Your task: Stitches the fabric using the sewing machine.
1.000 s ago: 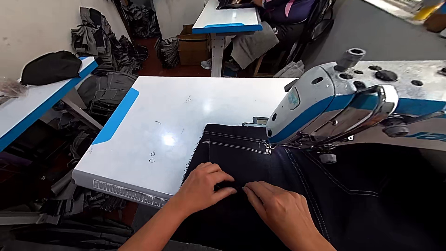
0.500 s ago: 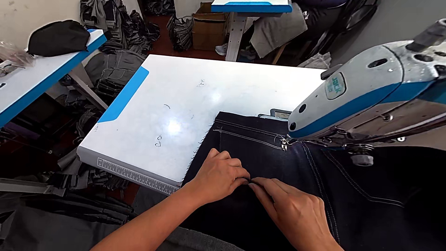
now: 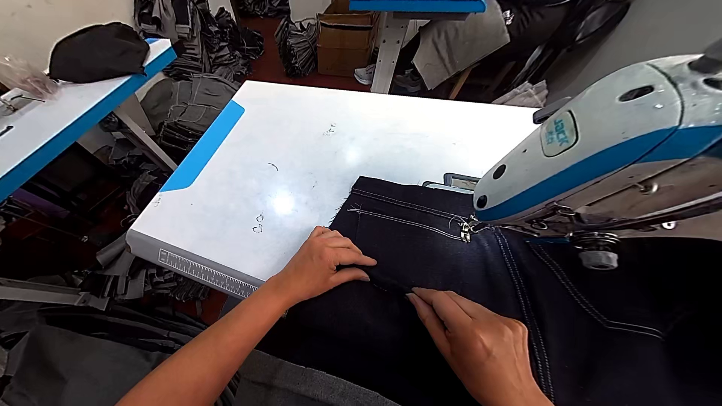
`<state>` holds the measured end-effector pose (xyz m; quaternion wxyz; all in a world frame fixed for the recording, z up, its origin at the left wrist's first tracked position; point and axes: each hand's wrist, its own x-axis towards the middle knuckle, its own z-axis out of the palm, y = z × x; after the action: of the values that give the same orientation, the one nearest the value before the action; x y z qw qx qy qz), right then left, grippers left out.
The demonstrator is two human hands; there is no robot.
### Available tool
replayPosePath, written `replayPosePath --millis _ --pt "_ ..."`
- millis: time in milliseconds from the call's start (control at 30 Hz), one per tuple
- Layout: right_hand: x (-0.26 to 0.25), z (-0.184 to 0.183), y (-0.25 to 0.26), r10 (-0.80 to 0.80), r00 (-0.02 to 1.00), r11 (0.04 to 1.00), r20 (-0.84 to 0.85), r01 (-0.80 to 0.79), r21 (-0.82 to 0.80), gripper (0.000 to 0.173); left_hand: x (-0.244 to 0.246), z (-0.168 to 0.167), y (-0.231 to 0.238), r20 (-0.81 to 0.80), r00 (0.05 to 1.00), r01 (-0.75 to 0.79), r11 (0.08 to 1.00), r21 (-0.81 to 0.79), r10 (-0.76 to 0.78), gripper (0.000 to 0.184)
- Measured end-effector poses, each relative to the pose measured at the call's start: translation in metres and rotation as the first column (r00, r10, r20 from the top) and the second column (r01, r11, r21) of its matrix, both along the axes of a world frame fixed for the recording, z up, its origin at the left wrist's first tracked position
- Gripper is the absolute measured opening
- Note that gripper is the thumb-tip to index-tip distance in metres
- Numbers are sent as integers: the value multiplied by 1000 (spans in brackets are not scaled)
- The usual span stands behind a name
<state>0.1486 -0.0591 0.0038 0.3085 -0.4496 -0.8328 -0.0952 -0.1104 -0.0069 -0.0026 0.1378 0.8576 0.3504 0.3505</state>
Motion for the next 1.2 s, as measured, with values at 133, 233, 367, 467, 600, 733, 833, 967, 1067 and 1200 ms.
replayPosePath --millis 133,233,367,467,600,733,833,967,1067,1200 --pt "0 -3 0 23 1000 999 11 -23 42 28 2 4 1 -67 998 16 999 -28 -18 21" --pt "0 -5 0 34 999 997 15 -35 63 27 4 9 1 -129 991 23 1000 -2 -23 22" --pt "1 -8 2 88 996 989 18 -90 117 25 9 10 2 -175 984 58 962 267 -11 15" --pt "5 -14 3 194 980 962 49 -200 185 20 13 18 2 -222 974 149 845 514 -36 20" --pt "9 -14 5 318 945 938 80 -326 119 17 5 11 4 -332 940 276 738 616 -74 19" --pt "18 -11 10 390 918 920 67 -391 0 22 2 17 2 -461 880 351 806 477 -111 22" --pt "20 -10 10 391 917 920 77 -390 -32 23 -4 32 -2 -595 789 375 887 270 -152 27" --pt "11 -4 10 331 934 944 133 -328 -40 33 -13 32 -11 -608 776 347 918 194 -164 30" --pt "4 0 12 298 936 955 187 -294 -52 38 -12 26 -17 -536 833 286 937 200 -140 29" --pt "-7 3 15 273 921 961 278 -274 -37 41 -8 25 -23 -549 833 227 947 227 -68 29"
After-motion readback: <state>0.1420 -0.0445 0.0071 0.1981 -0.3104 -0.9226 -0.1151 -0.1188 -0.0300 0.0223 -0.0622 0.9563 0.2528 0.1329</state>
